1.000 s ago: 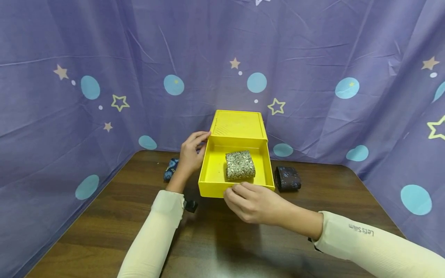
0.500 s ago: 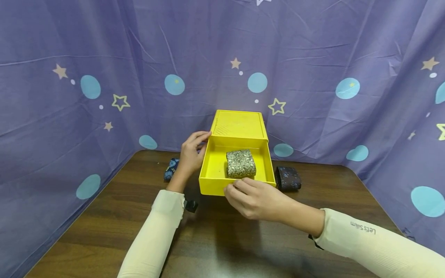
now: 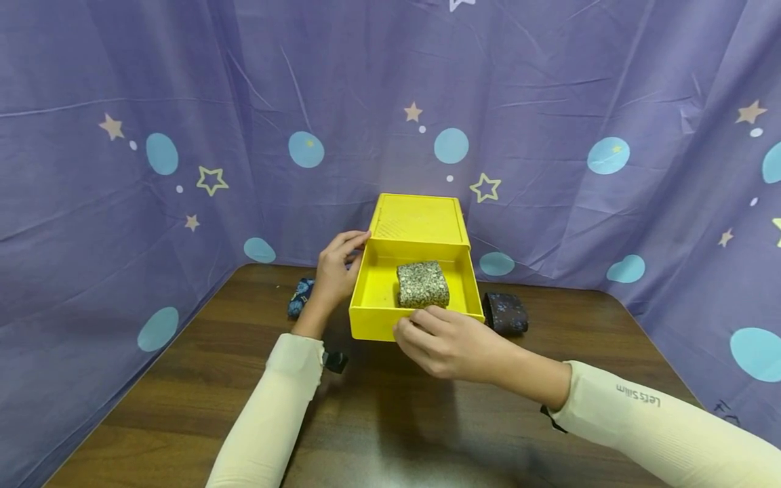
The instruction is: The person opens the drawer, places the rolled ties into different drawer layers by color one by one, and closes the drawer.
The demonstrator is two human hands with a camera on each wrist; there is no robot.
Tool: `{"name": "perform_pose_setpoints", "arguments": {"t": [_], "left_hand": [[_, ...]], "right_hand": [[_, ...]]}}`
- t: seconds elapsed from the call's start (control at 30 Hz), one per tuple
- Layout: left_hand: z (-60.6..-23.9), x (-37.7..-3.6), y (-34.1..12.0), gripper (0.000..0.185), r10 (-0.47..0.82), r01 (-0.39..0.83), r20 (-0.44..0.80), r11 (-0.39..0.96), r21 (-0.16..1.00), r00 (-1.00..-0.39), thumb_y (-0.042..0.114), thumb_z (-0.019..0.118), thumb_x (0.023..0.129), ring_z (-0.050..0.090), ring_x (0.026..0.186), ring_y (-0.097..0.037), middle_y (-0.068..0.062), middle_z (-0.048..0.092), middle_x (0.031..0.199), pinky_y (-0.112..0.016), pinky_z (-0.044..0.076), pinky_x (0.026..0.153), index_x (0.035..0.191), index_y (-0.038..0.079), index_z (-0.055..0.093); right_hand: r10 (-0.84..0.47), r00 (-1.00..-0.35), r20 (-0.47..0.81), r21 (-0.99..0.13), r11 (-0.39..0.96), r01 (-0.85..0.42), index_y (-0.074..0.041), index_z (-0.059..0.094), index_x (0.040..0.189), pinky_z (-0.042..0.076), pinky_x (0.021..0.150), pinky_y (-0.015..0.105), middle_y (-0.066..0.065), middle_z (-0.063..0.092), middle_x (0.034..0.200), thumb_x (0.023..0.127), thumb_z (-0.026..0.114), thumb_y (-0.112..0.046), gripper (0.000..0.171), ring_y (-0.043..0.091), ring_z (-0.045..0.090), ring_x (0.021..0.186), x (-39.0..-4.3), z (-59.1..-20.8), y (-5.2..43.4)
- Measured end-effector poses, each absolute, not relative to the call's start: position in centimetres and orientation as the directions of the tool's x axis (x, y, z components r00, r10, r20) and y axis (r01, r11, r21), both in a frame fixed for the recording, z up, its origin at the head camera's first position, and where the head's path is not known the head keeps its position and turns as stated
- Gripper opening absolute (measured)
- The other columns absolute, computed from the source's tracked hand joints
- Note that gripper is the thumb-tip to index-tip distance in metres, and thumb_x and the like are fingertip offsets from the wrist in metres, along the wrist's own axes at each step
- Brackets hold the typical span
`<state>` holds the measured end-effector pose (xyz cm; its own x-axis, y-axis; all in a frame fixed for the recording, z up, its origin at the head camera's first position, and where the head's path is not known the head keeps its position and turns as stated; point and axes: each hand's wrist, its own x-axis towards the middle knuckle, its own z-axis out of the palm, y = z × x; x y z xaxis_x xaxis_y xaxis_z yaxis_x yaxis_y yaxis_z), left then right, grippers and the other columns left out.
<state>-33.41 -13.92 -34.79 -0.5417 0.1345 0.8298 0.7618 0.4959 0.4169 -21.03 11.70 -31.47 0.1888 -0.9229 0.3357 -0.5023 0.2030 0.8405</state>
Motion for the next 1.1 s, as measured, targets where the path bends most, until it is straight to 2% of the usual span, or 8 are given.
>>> {"name": "perform_pose_setpoints", "arguments": {"t": [0.57, 1.1], "left_hand": [[-34.9, -33.4, -13.9, 0.034, 0.134, 0.763, 0.833, 0.499, 0.411, -0.537, -0.003, 0.065, 0.098, 0.068, 0.107, -0.03, -0.015, 0.065, 0.126, -0.042, 0.063, 0.085, 0.132, 0.001, 0.068], [-34.8, -33.5, -13.9, 0.035, 0.129, 0.755, 0.832, 0.512, 0.409, -0.539, -0.003, 0.066, 0.097, 0.068, 0.107, -0.03, -0.015, 0.065, 0.126, -0.043, 0.063, 0.084, 0.132, 0.001, 0.069]], "right_hand": [[-0.896, 0.239, 0.374, 0.837, 0.216, -0.503, 0.002, 0.074, 0.11, 0.053, 0.069, 0.029, 0.013, 0.065, 0.104, 0.105, 0.046, -0.003, 0.029, 0.024, 0.06, 0.085, -22.0, -31.6, 11.7], [-0.907, 0.203, 0.369, 0.84, 0.231, -0.491, 0.002, 0.073, 0.113, 0.052, 0.071, 0.029, 0.012, 0.064, 0.105, 0.105, 0.05, -0.002, 0.025, 0.023, 0.059, 0.086, -22.3, -31.2, 11.6]]}}
